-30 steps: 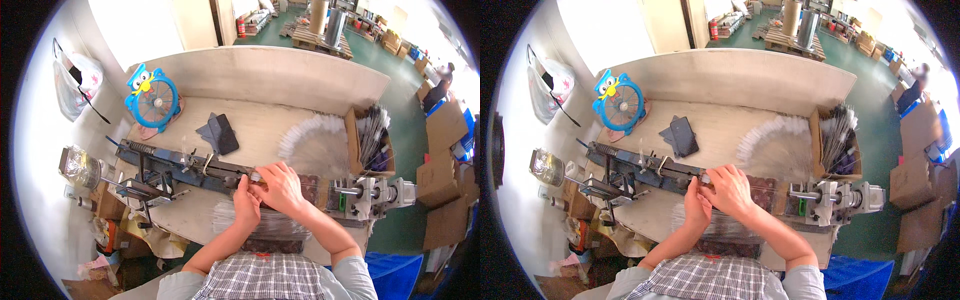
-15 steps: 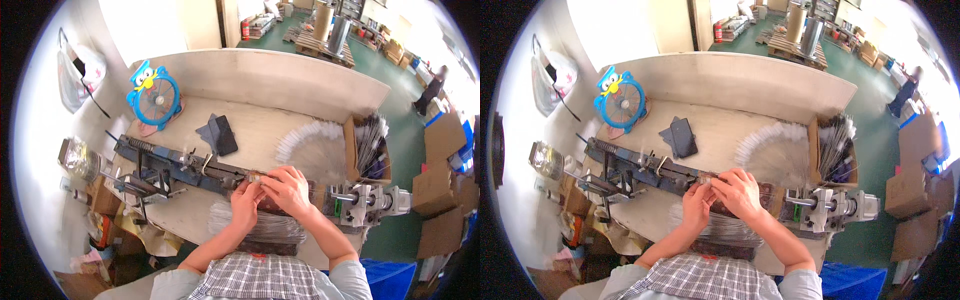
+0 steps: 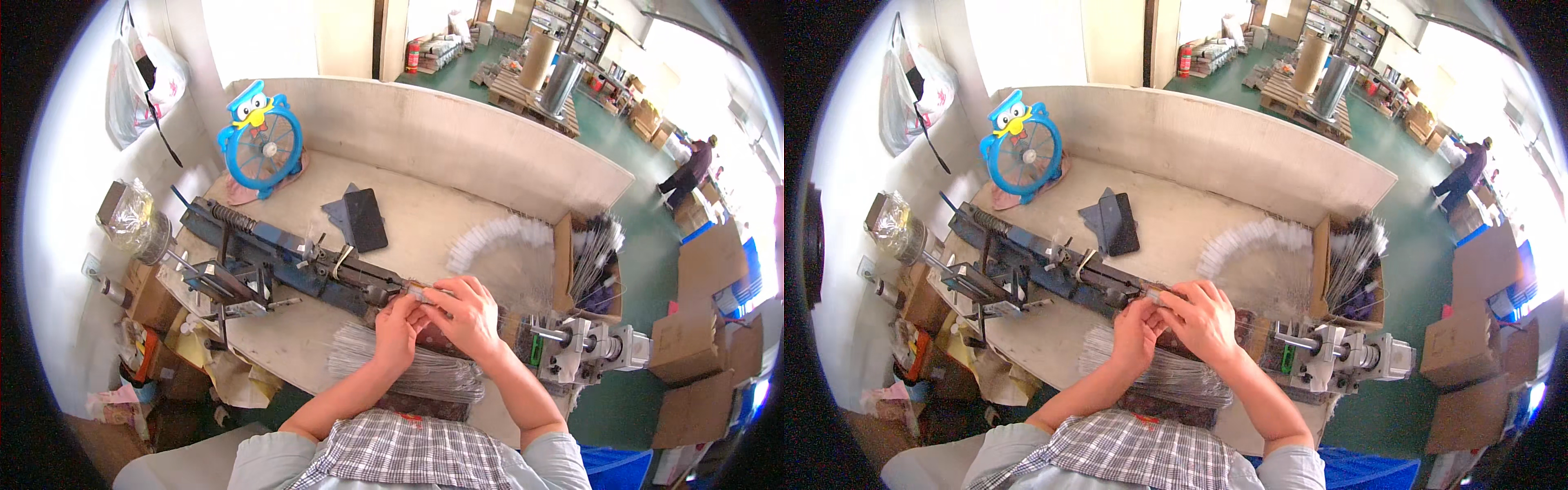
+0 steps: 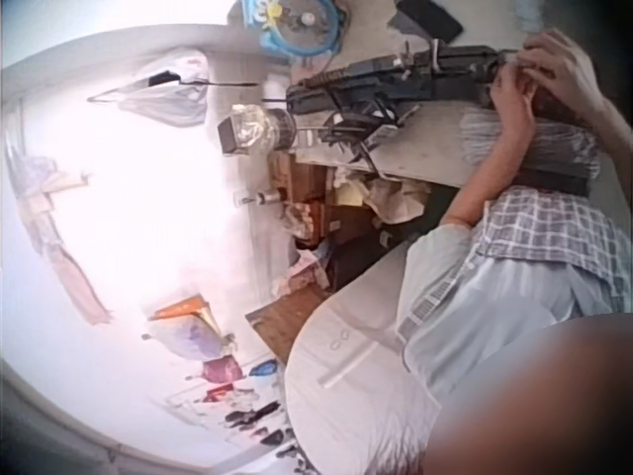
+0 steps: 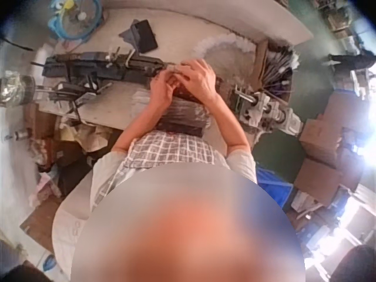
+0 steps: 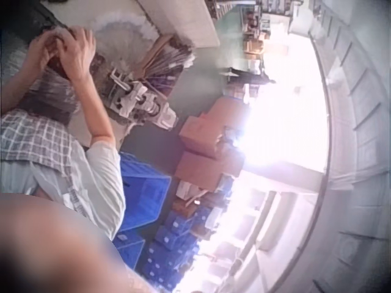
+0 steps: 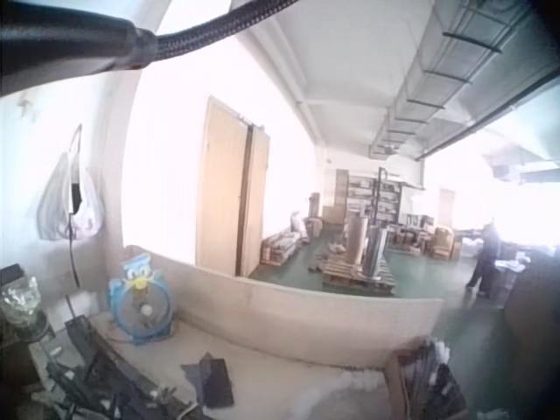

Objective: The worker is assembling small wire-based brushes by inserting them into a specialized rotating machine, applying a component, and removing the finished brush.

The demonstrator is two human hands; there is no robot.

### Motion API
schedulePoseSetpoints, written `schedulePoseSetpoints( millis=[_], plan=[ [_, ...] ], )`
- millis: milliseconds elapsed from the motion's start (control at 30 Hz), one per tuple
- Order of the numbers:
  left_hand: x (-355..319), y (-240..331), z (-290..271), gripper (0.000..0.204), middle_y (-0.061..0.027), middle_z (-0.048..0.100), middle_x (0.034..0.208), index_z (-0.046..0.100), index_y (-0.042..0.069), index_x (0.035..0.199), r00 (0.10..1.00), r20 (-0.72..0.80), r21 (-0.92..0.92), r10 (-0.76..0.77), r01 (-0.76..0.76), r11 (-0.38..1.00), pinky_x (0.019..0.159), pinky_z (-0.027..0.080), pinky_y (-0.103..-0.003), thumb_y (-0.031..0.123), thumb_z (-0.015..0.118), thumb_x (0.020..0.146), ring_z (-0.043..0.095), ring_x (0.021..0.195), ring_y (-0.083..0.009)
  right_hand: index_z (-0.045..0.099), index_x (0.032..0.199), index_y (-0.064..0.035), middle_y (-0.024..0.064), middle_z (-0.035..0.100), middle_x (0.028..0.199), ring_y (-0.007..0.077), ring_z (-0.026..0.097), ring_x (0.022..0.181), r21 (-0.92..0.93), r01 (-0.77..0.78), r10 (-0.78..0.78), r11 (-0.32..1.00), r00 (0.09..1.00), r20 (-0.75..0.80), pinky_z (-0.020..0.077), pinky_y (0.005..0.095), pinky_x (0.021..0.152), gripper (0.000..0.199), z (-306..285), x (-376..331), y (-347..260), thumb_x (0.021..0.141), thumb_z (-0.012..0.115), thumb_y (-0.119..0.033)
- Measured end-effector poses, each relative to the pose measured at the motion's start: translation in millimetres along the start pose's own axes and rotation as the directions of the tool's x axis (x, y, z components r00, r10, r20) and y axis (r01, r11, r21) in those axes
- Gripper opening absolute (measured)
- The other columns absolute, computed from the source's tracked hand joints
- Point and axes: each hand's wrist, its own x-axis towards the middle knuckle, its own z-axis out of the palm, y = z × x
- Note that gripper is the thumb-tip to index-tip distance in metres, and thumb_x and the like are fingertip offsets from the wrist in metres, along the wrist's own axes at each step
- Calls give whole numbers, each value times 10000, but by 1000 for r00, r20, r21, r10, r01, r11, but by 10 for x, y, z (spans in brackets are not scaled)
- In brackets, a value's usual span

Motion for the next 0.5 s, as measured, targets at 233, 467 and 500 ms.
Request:
schedulePoseSetpoints(
  millis=[233,467,500],
  plan=[
    [-62,18,83,147,-70,641,960,596,5,1009,997,11,75,80,-80,994,766,505,-287,82,525,906,628,840,-137,681,906,-137,-3,624,912,206,593,850,4,-20,21,1000,998,-63,493,345,703,239,55,-42,12,673,727,-162],
    [12,-1,60,94,-62,632,932,590,17,940,997,-16,118,69,-67,991,756,504,-284,80,538,894,618,826,-124,682,884,-139,-5,619,901,206,596,848,-6,-7,7,1000,1000,-26,493,342,687,227,20,-1,59,664,735,-158],
    [2,18,91,83,-55,632,925,588,26,927,997,-18,95,72,-70,993,751,503,-280,85,541,894,617,821,-121,681,878,-141,-5,616,897,205,597,851,-7,4,-4,1000,999,-33,492,342,681,219,36,-11,73,666,734,-163]
  ],
)
